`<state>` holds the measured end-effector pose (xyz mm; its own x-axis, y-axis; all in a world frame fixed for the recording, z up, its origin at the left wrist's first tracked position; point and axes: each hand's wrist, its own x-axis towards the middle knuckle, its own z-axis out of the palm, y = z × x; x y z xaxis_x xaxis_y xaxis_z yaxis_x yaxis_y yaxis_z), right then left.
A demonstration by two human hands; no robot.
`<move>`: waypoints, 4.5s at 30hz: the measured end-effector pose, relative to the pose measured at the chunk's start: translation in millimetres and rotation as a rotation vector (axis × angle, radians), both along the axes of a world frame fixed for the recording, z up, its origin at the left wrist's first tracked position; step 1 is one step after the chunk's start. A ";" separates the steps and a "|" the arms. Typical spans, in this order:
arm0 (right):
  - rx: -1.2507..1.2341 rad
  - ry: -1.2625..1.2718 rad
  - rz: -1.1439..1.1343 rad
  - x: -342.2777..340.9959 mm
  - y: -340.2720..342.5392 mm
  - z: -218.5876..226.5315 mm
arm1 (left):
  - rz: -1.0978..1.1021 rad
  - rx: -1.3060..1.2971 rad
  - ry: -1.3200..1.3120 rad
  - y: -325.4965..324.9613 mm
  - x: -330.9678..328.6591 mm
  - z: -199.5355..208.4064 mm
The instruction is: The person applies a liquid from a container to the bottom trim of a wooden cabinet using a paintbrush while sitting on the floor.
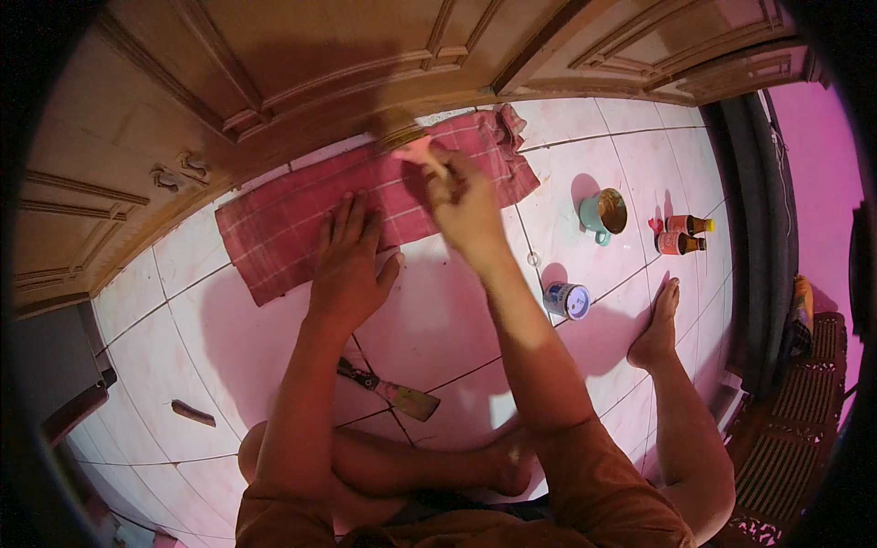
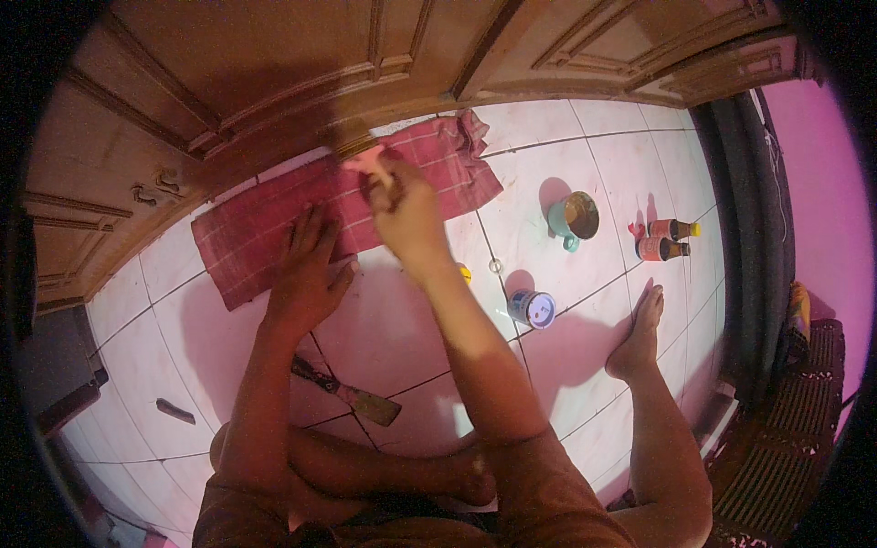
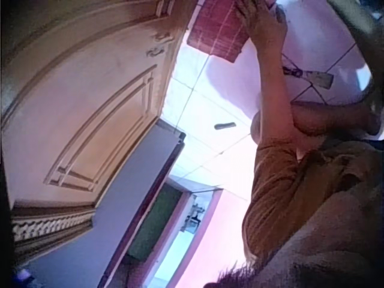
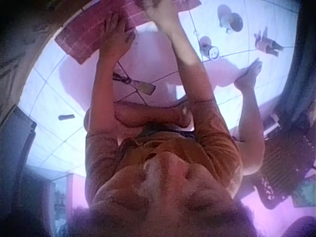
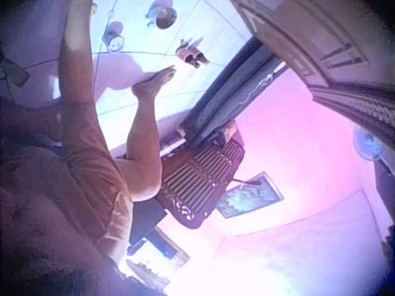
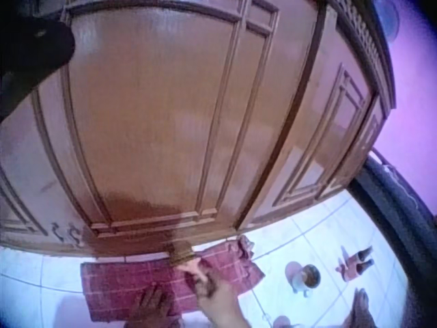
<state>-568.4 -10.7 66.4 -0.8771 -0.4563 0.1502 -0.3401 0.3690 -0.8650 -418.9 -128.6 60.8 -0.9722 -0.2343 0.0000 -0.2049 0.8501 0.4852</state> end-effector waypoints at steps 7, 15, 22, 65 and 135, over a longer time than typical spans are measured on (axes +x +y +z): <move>0.088 0.033 -0.469 -91.6 53.7 -7.8 | -0.003 -0.004 0.005 -0.5 -3.5 7.2; 0.127 0.094 -0.078 20.4 -32.2 14.5 | 0.025 0.048 0.046 -3.8 3.5 2.1; 0.051 0.082 -0.150 -0.8 -9.8 -9.1 | 0.016 -0.025 0.134 -21.4 19.0 36.0; 0.054 0.007 -0.023 176.2 -181.6 -17.3 | 2.167 -0.458 -0.577 -210.0 555.0 -55.4; -0.016 -0.431 0.424 360.5 -386.9 25.1 | 2.133 -0.458 -0.470 -205.0 541.2 -44.9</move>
<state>-207.8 -397.7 91.5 -0.6023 -0.7804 -0.1682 -0.0728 0.2635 -0.9619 122.3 -333.6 15.9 0.6910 -0.6745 0.2600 -0.7047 -0.7086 0.0344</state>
